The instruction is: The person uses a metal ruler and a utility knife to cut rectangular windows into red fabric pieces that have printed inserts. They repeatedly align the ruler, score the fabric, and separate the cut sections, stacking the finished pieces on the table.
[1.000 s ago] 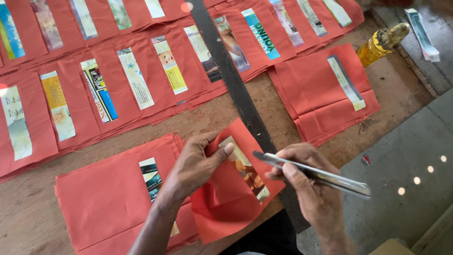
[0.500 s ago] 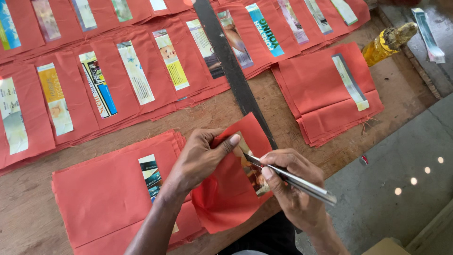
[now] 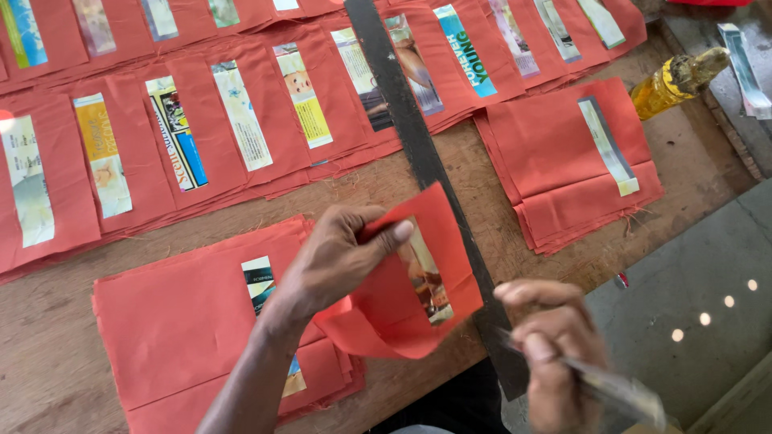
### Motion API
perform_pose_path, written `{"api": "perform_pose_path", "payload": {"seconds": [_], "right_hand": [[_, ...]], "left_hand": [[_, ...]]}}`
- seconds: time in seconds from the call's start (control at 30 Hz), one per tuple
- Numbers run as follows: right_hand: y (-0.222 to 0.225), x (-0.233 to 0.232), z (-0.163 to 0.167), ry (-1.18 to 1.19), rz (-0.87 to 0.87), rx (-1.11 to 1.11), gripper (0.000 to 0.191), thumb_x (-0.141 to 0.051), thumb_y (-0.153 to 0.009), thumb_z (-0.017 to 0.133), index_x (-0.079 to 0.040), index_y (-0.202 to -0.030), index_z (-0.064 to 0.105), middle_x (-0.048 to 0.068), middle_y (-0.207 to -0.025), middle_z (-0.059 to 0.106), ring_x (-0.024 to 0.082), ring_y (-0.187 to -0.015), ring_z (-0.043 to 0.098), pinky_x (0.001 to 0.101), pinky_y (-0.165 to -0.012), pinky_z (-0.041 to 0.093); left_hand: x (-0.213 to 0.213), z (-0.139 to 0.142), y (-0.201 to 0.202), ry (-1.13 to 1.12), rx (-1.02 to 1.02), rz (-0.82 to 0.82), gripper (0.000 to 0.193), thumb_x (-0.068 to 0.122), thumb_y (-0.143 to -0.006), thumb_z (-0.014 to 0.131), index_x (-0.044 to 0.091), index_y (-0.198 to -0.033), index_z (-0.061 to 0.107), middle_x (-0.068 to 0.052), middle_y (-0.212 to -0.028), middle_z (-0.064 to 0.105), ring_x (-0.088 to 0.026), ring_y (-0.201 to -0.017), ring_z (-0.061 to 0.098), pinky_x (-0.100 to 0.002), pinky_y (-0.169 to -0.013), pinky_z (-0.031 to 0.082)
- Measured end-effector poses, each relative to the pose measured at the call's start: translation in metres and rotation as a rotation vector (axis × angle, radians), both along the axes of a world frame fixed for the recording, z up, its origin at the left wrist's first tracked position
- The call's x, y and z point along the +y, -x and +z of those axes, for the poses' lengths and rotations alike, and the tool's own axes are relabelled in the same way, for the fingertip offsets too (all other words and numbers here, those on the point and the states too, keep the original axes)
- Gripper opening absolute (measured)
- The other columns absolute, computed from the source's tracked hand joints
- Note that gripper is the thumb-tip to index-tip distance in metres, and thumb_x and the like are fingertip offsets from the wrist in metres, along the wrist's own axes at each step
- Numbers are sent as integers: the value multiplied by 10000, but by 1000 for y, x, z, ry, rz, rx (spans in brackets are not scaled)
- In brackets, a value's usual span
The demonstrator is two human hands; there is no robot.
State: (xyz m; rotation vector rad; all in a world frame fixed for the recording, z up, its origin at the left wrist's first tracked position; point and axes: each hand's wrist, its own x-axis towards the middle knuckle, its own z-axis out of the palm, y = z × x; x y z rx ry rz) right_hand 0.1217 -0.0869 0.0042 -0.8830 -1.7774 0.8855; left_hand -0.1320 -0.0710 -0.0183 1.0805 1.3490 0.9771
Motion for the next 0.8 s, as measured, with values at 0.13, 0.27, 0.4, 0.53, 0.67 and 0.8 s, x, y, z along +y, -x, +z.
{"api": "perform_pose_path", "payload": {"seconds": [0.13,0.27,0.4,0.53,0.67,0.8], "right_hand": [[-12,18,11,193,-31,-131,220,-197,-1048,534,-59,-1178,645,80,-1097,633,131,-882,629,277,-753,550],[-15,32,8,193,96,-322,230,-233,-873,778,-30,-944,698,20,-903,611,96,-766,548,255,-639,462],[-32,37,3,344,125,-221,177,-208,-868,794,-54,-955,796,-18,-878,617,61,-737,549,243,-604,458],[-66,53,-6,581,-6,-284,199,-228,-823,831,-43,-851,761,-6,-704,597,70,-608,491,273,-525,422],[-100,76,-18,663,-143,-287,241,-255,-772,844,-34,-843,778,-25,-622,552,71,-582,476,293,-508,420],[-133,110,-15,505,-239,-320,276,-324,-780,807,-72,-891,785,-19,-682,702,70,-602,610,273,-515,517]], "left_hand": [[-10,19,-6,-114,-22,-150,331,317,-990,684,19,-863,751,36,-655,437,-54,-634,372,-284,-528,338],[-13,36,-13,-81,-100,-167,312,331,-956,707,22,-938,750,36,-678,510,-44,-673,423,-295,-553,408],[-3,43,-7,-141,7,-252,336,326,-836,822,34,-977,737,31,-772,666,-47,-751,580,-310,-649,505],[10,38,-4,-2,325,-252,363,231,-724,880,-7,-918,686,-54,-745,624,-153,-722,527,-350,-667,504],[28,24,-14,-219,-41,-220,368,112,-815,809,48,-1119,611,22,-989,676,-91,-972,656,-287,-874,543],[65,1,-41,-54,-225,-70,307,-7,-854,773,67,-1086,587,1,-931,645,-85,-863,594,-263,-767,519]]}}
